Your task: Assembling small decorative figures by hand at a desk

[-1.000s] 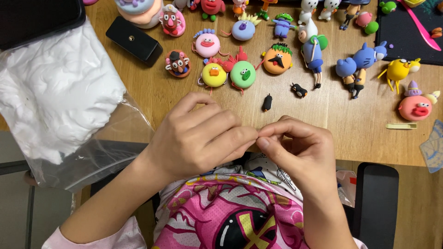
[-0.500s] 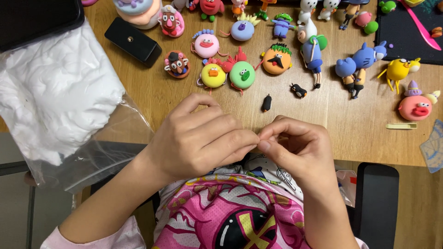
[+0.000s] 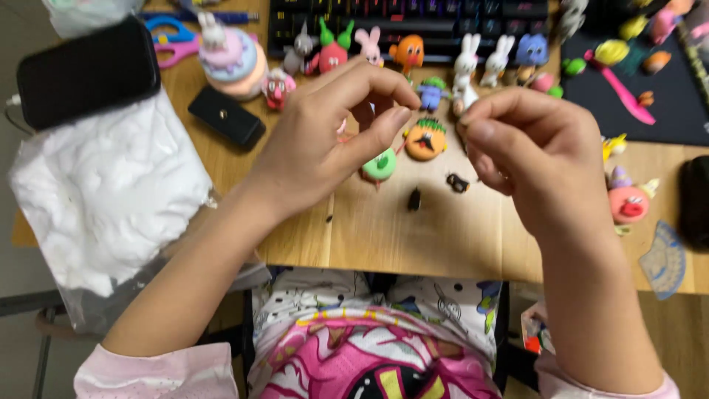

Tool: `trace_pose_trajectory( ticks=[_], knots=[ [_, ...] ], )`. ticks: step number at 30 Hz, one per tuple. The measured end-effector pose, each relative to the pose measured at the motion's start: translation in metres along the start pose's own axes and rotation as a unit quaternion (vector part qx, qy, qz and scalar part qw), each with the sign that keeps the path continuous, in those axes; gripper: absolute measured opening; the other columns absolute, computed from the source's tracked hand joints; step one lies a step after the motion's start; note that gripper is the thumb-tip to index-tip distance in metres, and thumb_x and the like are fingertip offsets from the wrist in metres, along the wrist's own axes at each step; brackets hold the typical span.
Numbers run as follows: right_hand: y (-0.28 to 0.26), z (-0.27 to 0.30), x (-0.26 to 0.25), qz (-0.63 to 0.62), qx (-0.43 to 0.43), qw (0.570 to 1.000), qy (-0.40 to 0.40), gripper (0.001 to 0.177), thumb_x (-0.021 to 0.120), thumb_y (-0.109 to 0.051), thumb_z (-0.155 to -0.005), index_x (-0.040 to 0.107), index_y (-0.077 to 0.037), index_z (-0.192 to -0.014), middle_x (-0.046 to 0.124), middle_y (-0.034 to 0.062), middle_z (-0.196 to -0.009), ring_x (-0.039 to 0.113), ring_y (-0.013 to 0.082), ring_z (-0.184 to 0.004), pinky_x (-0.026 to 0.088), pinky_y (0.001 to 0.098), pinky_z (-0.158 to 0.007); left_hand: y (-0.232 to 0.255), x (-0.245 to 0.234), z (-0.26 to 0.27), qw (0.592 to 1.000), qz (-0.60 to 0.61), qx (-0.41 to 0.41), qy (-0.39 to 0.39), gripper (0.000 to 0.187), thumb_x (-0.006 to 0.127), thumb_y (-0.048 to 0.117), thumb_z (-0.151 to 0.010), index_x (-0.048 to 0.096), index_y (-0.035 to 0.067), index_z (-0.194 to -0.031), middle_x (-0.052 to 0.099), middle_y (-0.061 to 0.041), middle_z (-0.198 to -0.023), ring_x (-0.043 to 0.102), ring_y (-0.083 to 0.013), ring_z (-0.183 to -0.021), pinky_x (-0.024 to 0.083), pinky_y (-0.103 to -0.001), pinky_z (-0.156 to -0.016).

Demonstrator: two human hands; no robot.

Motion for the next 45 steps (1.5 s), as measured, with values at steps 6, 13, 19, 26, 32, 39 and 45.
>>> trace_pose_trajectory(
  ticks=[6, 13, 19, 26, 32, 39, 45],
  knots=[
    [-0.008, -0.039, -0.004, 0.047, 0.029, 0.998, -0.002, 0.012, 0.062, -0.015, -0.092, 0.067, -0.006, -0.096, 0.049, 0.0008, -0.053, 0.039, 0.0038, -0.042, 0.023, 0.0171, -0.037, -0.022, 0.014, -0.019, 0.997, 0.049, -0.045, 0.028, 0.019, 0.050, 0.016, -0.100, 0.064, 0.005, -0.107, 0.067, -0.006, -0.101, 0.063, -0.0133, -0.087, 0.050, -0.025, -0.073],
    [0.008, -0.058, -0.013, 0.000, 0.059, 0.998, -0.024, 0.009, 0.062, -0.017, -0.091, 0.069, -0.011, -0.091, 0.055, -0.0012, -0.061, 0.040, 0.0033, -0.044, 0.024, 0.0166, -0.039, -0.042, 0.023, -0.028, 0.991, 0.089, -0.082, 0.057, 0.012, 0.057, 0.017, -0.098, 0.063, 0.007, -0.099, 0.062, -0.001, -0.089, 0.056, -0.0095, -0.074, 0.046, -0.024, -0.069],
    [0.023, -0.050, -0.019, -0.037, 0.061, 0.996, -0.048, 0.016, 0.071, -0.017, -0.082, 0.058, -0.009, -0.086, 0.053, 0.0013, -0.068, 0.043, 0.0060, -0.051, 0.029, 0.0174, -0.042, -0.052, 0.024, -0.023, 0.976, 0.149, -0.148, 0.048, 0.009, 0.067, 0.013, -0.091, 0.061, 0.008, -0.095, 0.057, 0.000, -0.081, 0.052, -0.0077, -0.067, 0.044, -0.021, -0.062],
    [0.036, -0.046, -0.035, 0.051, 0.066, 0.995, 0.054, 0.008, 0.071, -0.010, -0.081, 0.067, -0.004, -0.085, 0.059, 0.0025, -0.067, 0.041, 0.0053, -0.048, 0.030, 0.0181, -0.043, -0.055, 0.025, -0.018, 0.976, 0.135, -0.167, 0.041, 0.009, 0.060, 0.013, -0.094, 0.065, 0.006, -0.098, 0.066, -0.004, -0.092, 0.061, -0.0087, -0.069, 0.048, -0.019, -0.057],
    [0.029, -0.043, -0.037, 0.073, 0.040, 0.991, 0.103, 0.010, 0.066, -0.010, -0.087, 0.067, 0.000, -0.088, 0.055, 0.0059, -0.063, 0.036, 0.0084, -0.046, 0.027, 0.0204, -0.041, -0.057, 0.025, -0.016, 0.982, 0.124, -0.137, 0.038, 0.009, 0.061, 0.013, -0.094, 0.064, 0.005, -0.097, 0.067, -0.006, -0.094, 0.065, -0.0153, -0.087, 0.052, -0.025, -0.076],
    [0.027, -0.044, -0.027, 0.059, 0.088, 0.992, 0.063, 0.017, 0.068, -0.010, -0.085, 0.073, 0.001, -0.098, 0.071, 0.0065, -0.086, 0.043, 0.0052, -0.055, 0.029, 0.0160, -0.046, -0.055, 0.028, -0.015, 0.990, 0.068, -0.119, 0.028, 0.007, 0.063, 0.014, -0.093, 0.065, 0.007, -0.095, 0.070, -0.003, -0.094, 0.064, -0.0154, -0.087, 0.048, -0.027, -0.080],
    [0.017, -0.038, -0.023, 0.078, 0.020, 0.996, 0.026, 0.015, 0.079, -0.006, -0.074, 0.069, -0.002, -0.084, 0.070, 0.0078, -0.082, 0.061, 0.0092, -0.071, 0.048, 0.0186, -0.061, -0.055, 0.027, -0.014, 0.989, 0.062, -0.133, 0.033, 0.005, 0.065, 0.009, -0.093, 0.064, 0.005, -0.095, 0.067, -0.005, -0.092, 0.063, -0.0154, -0.085, 0.046, -0.026, -0.078]
  ],
)
Point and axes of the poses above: each hand's wrist, its own z-axis away from the middle knuckle, its own x-axis out of the palm, y = z × x, the point moved 2 cm from there along -z, towards the middle knuckle
